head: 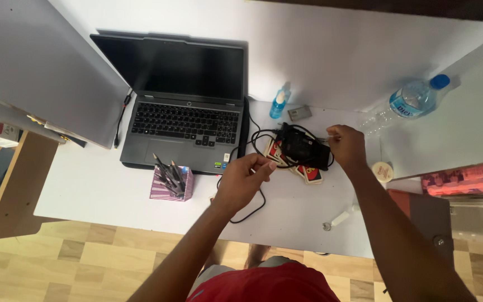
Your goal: The person organizes a cluttered desk by picking up a yellow folder and placing it on a shelf, then arranging several notebooks and books on the shelf. They also organize pens and pencils into a holder, tidy up cables and a power adapter, and move a water bottle to a nearby cabinet.
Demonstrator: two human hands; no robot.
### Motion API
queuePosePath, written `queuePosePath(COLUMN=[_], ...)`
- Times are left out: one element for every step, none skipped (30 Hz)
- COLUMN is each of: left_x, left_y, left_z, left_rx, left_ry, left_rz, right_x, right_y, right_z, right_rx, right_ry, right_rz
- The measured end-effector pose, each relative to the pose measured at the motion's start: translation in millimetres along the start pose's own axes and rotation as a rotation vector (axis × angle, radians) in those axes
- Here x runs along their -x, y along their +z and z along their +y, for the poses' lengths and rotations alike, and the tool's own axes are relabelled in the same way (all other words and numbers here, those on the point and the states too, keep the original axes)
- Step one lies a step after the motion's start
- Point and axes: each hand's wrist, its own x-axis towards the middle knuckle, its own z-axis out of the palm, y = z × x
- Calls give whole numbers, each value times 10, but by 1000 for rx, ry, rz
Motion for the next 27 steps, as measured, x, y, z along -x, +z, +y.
queuePosePath(left_x=[-8, -8, -9, -12, -7, -4, -1, 2, 2, 0, -4, -7, -9, -10, -11, -8, -7, -5, 0, 2, 4, 9, 10, 13, 20, 29, 29], left_y=[30, 59, 88, 109, 122, 137, 150, 160, 170, 179, 186, 193, 201, 208, 216, 221, 224, 226, 227, 226, 229, 230, 228, 224, 224, 223, 208], left_z=[20, 37, 51, 62, 68, 74, 79, 82, 82, 80, 76, 70, 63, 54, 45, 36, 28, 19, 8, -2, -12, -21, -27, -33, -37, -41, -43], left_rx=[12, 24, 37, 43, 48, 54, 53, 51, 50, 39, 27, 16, 13, 9, 7, 1, -6, -12, -3, 6, 15, 17, 19, 21, 26, 31, 36], left_ry=[6, 12, 18, 17, 14, 12, 3, -6, -14, -13, -11, -10, -17, -24, -30, -37, -43, -48, -42, -36, -29, -36, -42, -48, -40, -33, -24], left_rz=[-2, -4, -6, -3, 0, 3, 9, 16, 22, 30, 39, 48, 54, 59, 64, 69, 73, 77, 78, 80, 80, 77, 74, 71, 72, 72, 75], right_x=[-38, -74, -109, -143, -171, -200, -233, -266, -298, -331, -367, -400, -428, -453, -466, -468, -472, -479, -477, -478, -476, -467, -456, -445, -434, -421, -422], right_y=[-9, -19, -26, -23, -8, 4, 22, 42, 63, 87, 115, 149, 176, 204, 232, 269, 305, 339, 367, 385, 382, 362, 320, 268, 204, 135, 71], right_z=[84, 148, 195, 227, 248, 270, 292, 315, 340, 366, 397, 434, 485, 549, 622, 697, 772, 841, 895, 925, 927, 891, 818, 707, 566, 398, 206], right_rx=[88, 176, 264, 311, 358, 404, 429, 454, 479, 471, 463, 455, 431, 406, 383, 368, 353, 339, 338, 337, 338, 293, 248, 203, 114, 25, -66], right_ry=[-35, -71, -107, -61, -15, 32, 5, -23, -50, -16, 19, 53, 103, 153, 205, 229, 254, 279, 253, 228, 205, 241, 277, 313, 348, 382, 412], right_rz=[-66, -132, -199, -270, -342, -414, -426, -438, -450, -485, -520, -555, -573, -592, -610, -617, -622, -627, -617, -606, -594, -565, -533, -502, -450, -398, -344])
